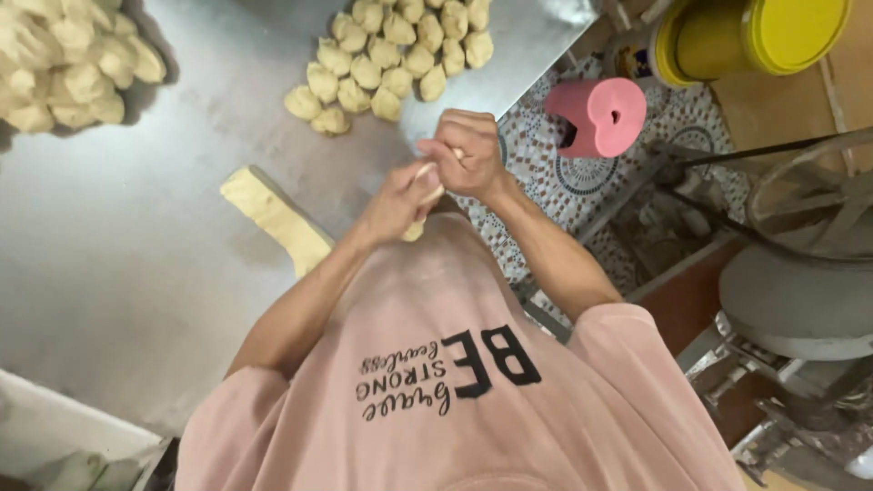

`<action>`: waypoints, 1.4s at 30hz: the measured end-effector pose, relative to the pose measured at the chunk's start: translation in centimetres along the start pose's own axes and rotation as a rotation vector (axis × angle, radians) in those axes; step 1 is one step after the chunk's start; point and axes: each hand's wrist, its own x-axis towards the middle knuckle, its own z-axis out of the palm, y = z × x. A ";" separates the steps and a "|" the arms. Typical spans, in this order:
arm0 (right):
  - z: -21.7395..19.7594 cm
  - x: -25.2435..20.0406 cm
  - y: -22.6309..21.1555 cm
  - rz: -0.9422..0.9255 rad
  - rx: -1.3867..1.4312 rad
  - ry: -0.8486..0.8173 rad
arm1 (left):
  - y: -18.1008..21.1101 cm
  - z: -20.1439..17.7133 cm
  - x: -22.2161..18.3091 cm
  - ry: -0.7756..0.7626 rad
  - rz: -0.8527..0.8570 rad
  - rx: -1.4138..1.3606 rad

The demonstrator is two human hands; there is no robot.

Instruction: Cutting dough into strips and rapidly shaping small portions into rolls or balls on a metal work surface

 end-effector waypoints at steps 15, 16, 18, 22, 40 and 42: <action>-1.6 13.1 -10.4 0.417 0.283 -0.419 | 8.5 -4.2 -3.4 0.300 0.201 0.338; -1.9 13.0 -11.3 0.476 0.382 -0.307 | 7.0 -5.1 -4.3 0.359 0.306 0.461; -1.7 12.5 -13.0 0.524 0.471 -0.192 | 3.8 -5.3 -5.4 0.415 0.424 0.585; 0.1 11.7 -15.9 0.704 0.575 0.006 | 2.0 -4.6 -6.5 0.302 0.425 0.120; -3.1 2.9 -14.4 -0.114 -0.028 -0.315 | -3.0 2.4 -6.2 0.270 -0.041 -0.477; -3.7 2.0 -12.0 -0.241 -0.013 -0.297 | -3.2 4.4 -4.4 0.290 -0.076 -0.382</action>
